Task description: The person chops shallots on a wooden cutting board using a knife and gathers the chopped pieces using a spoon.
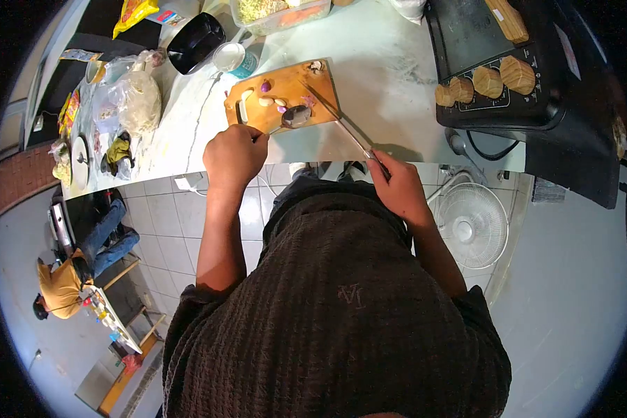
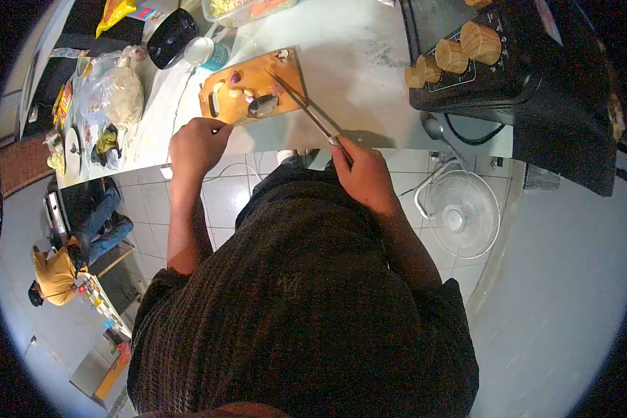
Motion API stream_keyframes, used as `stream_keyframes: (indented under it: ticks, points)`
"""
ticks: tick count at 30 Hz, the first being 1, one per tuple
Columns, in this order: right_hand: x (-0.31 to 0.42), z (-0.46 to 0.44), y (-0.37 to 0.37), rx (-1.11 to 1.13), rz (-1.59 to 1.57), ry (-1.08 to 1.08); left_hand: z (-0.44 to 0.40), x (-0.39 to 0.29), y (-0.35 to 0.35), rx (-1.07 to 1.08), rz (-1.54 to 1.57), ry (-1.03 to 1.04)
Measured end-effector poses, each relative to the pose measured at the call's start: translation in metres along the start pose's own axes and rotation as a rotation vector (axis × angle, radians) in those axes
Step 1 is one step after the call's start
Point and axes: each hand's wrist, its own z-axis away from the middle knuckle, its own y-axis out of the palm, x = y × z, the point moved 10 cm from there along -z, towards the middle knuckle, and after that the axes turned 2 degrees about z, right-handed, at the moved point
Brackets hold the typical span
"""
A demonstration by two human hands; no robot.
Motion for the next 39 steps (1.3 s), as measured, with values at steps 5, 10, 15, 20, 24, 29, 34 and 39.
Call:
stream_keyframes:
  ticks: [5,10,15,20,24,29,34,39]
  points:
    - [0.002,-0.001,-0.002,0.049,-0.021,0.016,-0.006,0.002,0.006,-0.005,0.033,-0.001]
    - [0.011,0.003,-0.005,0.029,-0.026,-0.011,-0.006,0.012,0.013,0.0,0.103,-0.01]
    - [0.02,0.008,-0.005,0.083,-0.03,0.096,-0.011,0.026,0.028,0.049,0.232,0.001]
    - [0.016,0.011,-0.007,-0.006,-0.104,0.128,-0.014,0.037,0.031,0.078,0.375,0.009]
    - [0.005,0.008,-0.004,-0.037,-0.151,0.202,-0.017,0.049,0.025,0.07,0.547,-0.003]
    - [0.01,0.001,0.0,-0.097,-0.216,0.182,-0.037,0.085,-0.001,-0.087,0.711,0.058]
    - [0.022,-0.006,0.01,-0.093,-0.227,0.218,-0.059,0.109,-0.081,-0.359,0.319,0.14]
    - [0.025,-0.01,0.018,-0.092,-0.267,0.241,-0.079,0.092,-0.111,-0.417,0.063,0.166]
